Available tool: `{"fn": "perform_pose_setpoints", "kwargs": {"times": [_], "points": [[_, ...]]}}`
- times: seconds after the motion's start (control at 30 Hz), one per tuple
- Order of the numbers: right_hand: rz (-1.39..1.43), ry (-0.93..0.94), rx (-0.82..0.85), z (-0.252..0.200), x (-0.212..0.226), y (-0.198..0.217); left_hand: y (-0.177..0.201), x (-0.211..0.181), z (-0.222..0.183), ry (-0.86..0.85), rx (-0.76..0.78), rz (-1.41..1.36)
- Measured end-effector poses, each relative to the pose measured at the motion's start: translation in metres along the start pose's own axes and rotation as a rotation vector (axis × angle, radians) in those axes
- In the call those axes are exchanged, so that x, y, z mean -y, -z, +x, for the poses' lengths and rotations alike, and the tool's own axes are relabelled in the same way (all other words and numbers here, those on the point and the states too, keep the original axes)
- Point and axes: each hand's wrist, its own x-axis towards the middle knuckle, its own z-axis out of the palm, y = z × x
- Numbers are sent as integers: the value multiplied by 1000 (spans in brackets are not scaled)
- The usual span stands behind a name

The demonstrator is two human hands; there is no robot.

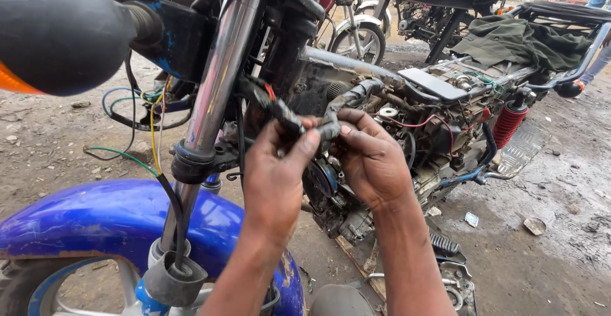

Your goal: Adjusting and repairing the electrical wiring harness on a motorcycle by connecting wires and wrapping them with tape.

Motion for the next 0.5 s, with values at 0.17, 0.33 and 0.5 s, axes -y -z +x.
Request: {"fn": "perform_pose_setpoints", "kwargs": {"times": [0.17, 0.33, 0.5], "points": [[3, 45, 40, 5, -4, 5, 5, 10, 17, -18, 34, 21], [-30, 120, -42, 13, -22, 11, 11, 16, 19, -38, 60, 99], [-137, 302, -195, 10, -24, 2, 11, 18, 21, -40, 41, 105]]}}
